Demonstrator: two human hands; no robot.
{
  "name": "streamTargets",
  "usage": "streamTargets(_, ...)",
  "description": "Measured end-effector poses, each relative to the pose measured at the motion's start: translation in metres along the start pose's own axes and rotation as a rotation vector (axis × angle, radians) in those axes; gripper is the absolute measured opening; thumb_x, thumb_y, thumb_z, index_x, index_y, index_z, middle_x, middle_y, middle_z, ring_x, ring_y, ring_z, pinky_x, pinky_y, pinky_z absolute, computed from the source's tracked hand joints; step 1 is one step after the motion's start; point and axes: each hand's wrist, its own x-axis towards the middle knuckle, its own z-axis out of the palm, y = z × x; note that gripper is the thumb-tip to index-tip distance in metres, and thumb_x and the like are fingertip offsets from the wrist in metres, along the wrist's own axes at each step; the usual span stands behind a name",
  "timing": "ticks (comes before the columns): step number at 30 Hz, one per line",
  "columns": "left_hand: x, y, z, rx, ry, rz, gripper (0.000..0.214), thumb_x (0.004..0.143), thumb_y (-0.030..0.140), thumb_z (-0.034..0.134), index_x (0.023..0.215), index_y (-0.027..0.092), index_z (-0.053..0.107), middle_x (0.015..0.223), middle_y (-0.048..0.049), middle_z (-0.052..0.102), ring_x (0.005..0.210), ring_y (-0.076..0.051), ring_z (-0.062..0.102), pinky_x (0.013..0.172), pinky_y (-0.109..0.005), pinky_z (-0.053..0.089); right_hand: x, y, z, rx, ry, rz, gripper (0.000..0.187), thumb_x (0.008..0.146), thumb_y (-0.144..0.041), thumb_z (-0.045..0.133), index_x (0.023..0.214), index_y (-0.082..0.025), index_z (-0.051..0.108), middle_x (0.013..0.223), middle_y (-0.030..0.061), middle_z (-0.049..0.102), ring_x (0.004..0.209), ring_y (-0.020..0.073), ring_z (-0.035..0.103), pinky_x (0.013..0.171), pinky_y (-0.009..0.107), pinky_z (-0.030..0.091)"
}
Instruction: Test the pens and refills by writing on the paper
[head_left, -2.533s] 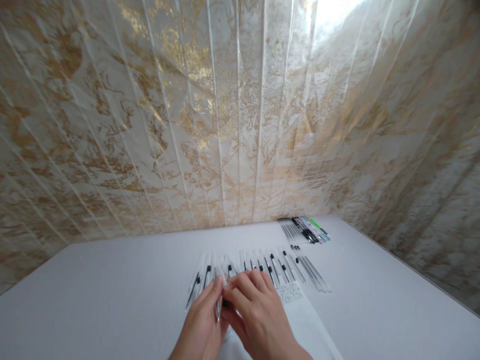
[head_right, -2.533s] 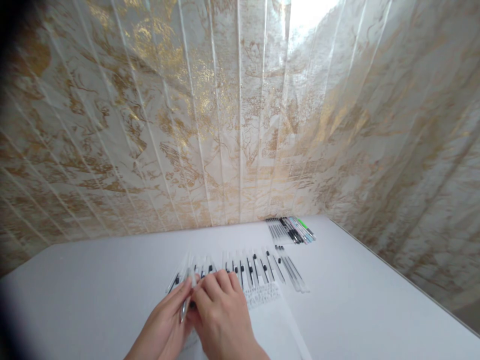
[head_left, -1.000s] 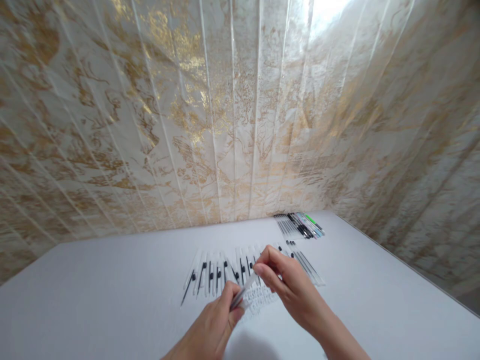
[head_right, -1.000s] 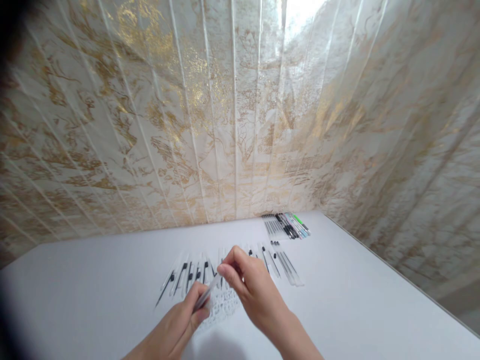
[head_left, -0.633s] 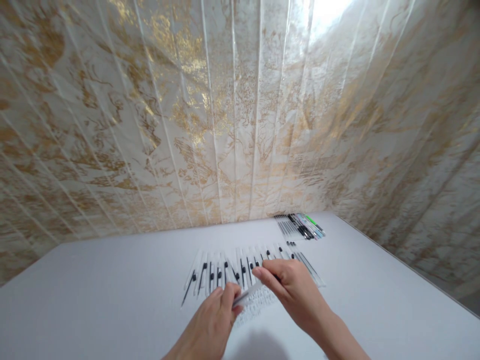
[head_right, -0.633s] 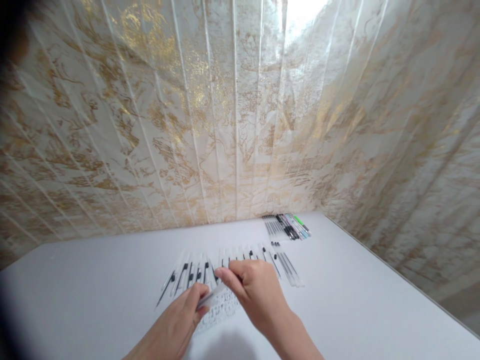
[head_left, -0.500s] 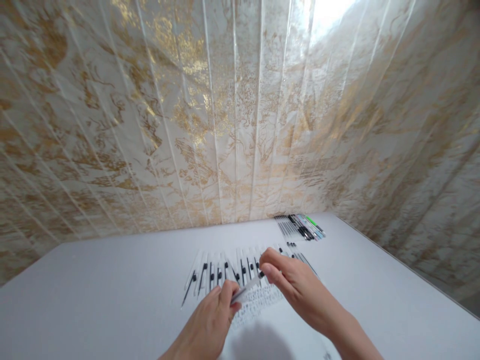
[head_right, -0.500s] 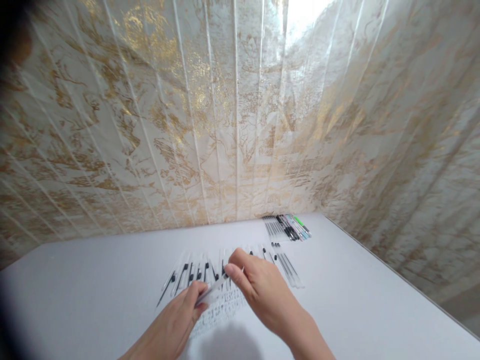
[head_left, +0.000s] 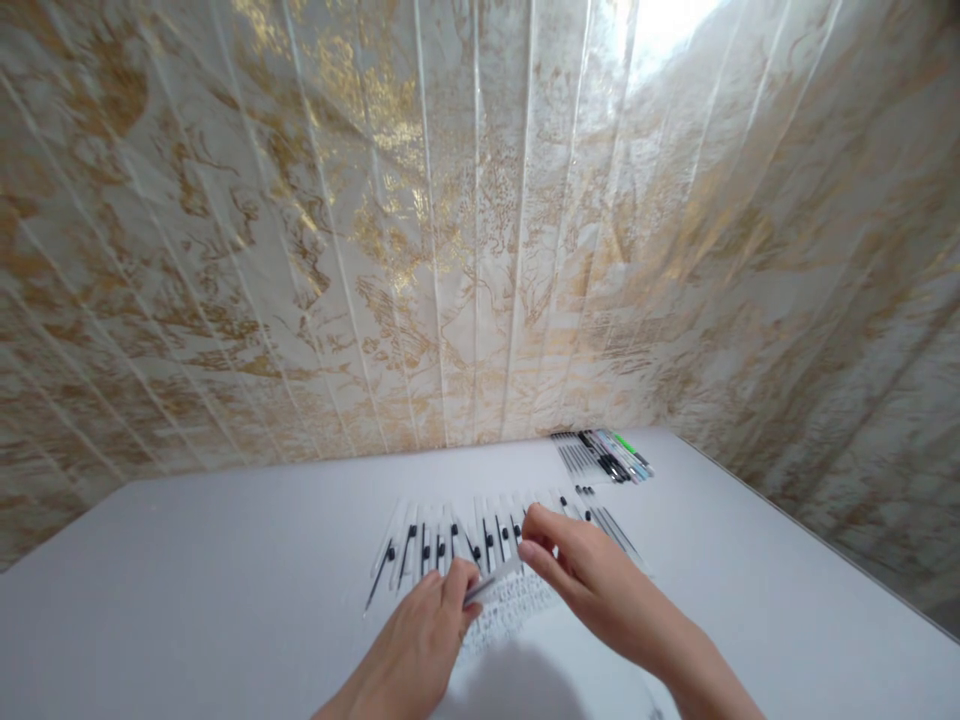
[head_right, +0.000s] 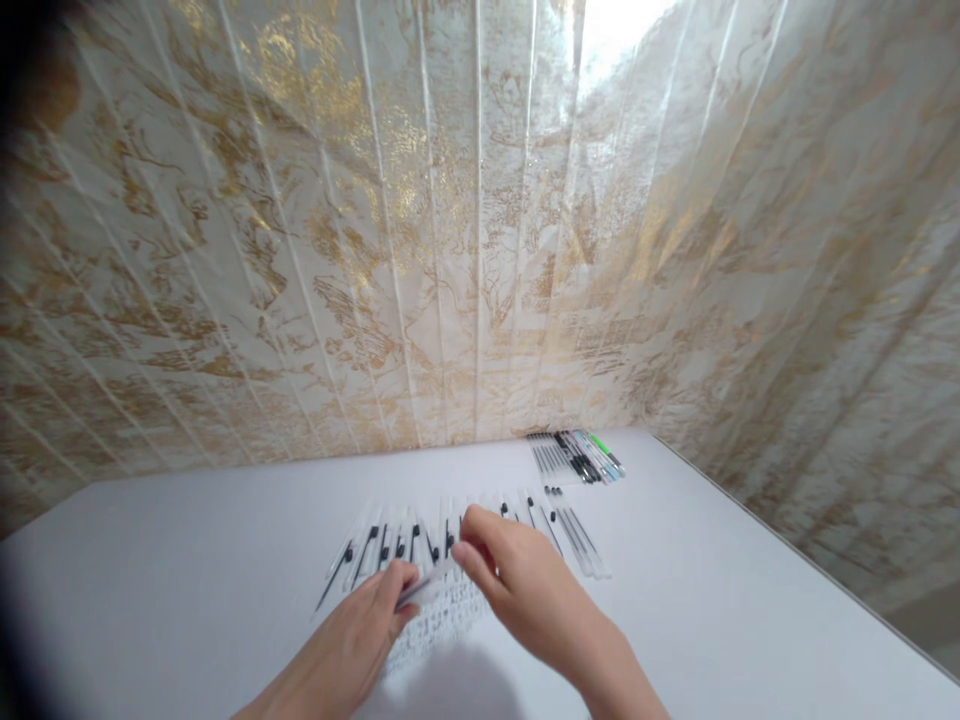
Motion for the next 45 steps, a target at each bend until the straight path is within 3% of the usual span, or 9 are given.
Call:
streamTargets(4,0.000,0.000,0.001,0.042,0.003,0.025,0.017,0.092,0.009,0.034,0.096,0.019,0.047,0.090,-0.0055,0.062,0.082,-0.022,0.057,0.072,-0.031,0.041,0.004,0.004,0.007,-0.059,-0.006,0.102,0.052,0.096,-0.053,0.027,0.055,-0.022,0.027,0.049,-0.0052,0.030,0.046,0.0118,0.031,0.050,0.025,0.022)
streamTargets(10,0.001,-0.001,0.002,0.004,-0.005,-0.030,0.016,0.092,0.009,0.035,0.097,0.019,0.047,0.092,-0.0064,0.062,0.085,-0.022,0.058,0.074,-0.031,0.042,0.001,0.001,0.001,0.007,0.011,0.027,0.031,0.096,-0.043,0.037,0.075,-0.023,0.045,0.069,-0.0016,0.054,0.062,0.0147,0.049,0.058,0.024,0.032)
streamTargets(15,0.001,0.001,-0.001,0.034,-0.018,-0.020,0.017,0.093,0.009,0.034,0.097,0.019,0.048,0.092,-0.0059,0.063,0.084,-0.022,0.058,0.073,-0.031,0.041,0.002,0.003,0.007,-0.069,-0.003,0.128,0.047,0.097,-0.048,0.028,0.058,-0.022,0.031,0.051,-0.0041,0.038,0.050,0.0134,0.037,0.053,0.026,0.024)
streamTargets(20,0.002,0.002,-0.001,0.025,-0.013,-0.041,0.017,0.093,0.008,0.035,0.099,0.019,0.048,0.094,-0.0060,0.063,0.086,-0.022,0.058,0.074,-0.030,0.041,0.002,0.002,0.004,0.003,-0.006,0.048,0.031,0.096,-0.043,0.037,0.074,-0.023,0.043,0.069,-0.0020,0.053,0.062,0.0147,0.048,0.058,0.024,0.030)
streamTargets(25,0.001,0.002,0.000,0.074,-0.007,-0.017,0.016,0.093,0.010,0.037,0.096,0.020,0.050,0.090,-0.0047,0.064,0.084,-0.021,0.058,0.072,-0.028,0.040,0.004,0.003,0.009,-0.075,-0.009,0.133,0.044,0.097,-0.044,0.031,0.059,-0.022,0.031,0.051,-0.0043,0.037,0.050,0.0133,0.036,0.053,0.025,0.023)
streamTargets(32,0.002,-0.004,0.007,0.110,0.056,0.022,0.021,0.093,0.010,0.034,0.100,0.020,0.052,0.091,-0.0056,0.064,0.083,-0.023,0.058,0.072,-0.030,0.041,0.003,0.003,0.010,-0.031,0.023,0.080,0.040,0.095,-0.041,0.038,0.060,-0.022,0.030,0.055,-0.0048,0.038,0.052,0.0125,0.037,0.053,0.025,0.023)
streamTargets(39,0.000,0.000,0.010,-0.027,0.110,0.004,0.021,0.093,0.015,0.030,0.099,0.020,0.049,0.092,-0.0069,0.065,0.085,-0.023,0.059,0.075,-0.033,0.044,0.005,-0.003,0.025,0.504,-0.024,0.085,0.044,0.092,-0.054,0.040,0.064,-0.021,0.040,0.056,-0.0060,0.038,0.052,0.0103,0.037,0.051,0.023,0.030)
streamTargets(42,-0.002,0.008,0.011,-0.155,0.120,0.076,0.018,0.094,0.022,0.030,0.099,0.021,0.048,0.097,-0.0089,0.066,0.089,-0.024,0.060,0.078,-0.032,0.045,0.005,-0.011,0.034,0.522,-0.078,0.074,0.038,0.086,-0.051,0.054,0.066,-0.020,0.044,0.058,-0.0062,0.040,0.055,0.0101,0.039,0.051,0.022,0.029)
streamTargets(45,-0.003,0.011,0.012,-0.148,0.109,0.093,0.017,0.093,0.023,0.031,0.097,0.022,0.048,0.091,-0.0069,0.065,0.084,-0.022,0.059,0.076,-0.031,0.044,0.007,-0.012,0.034,0.496,-0.038,0.132,0.040,0.088,-0.046,0.051,0.058,-0.019,0.042,0.053,-0.0061,0.038,0.052,0.0093,0.036,0.050,0.022,0.028)
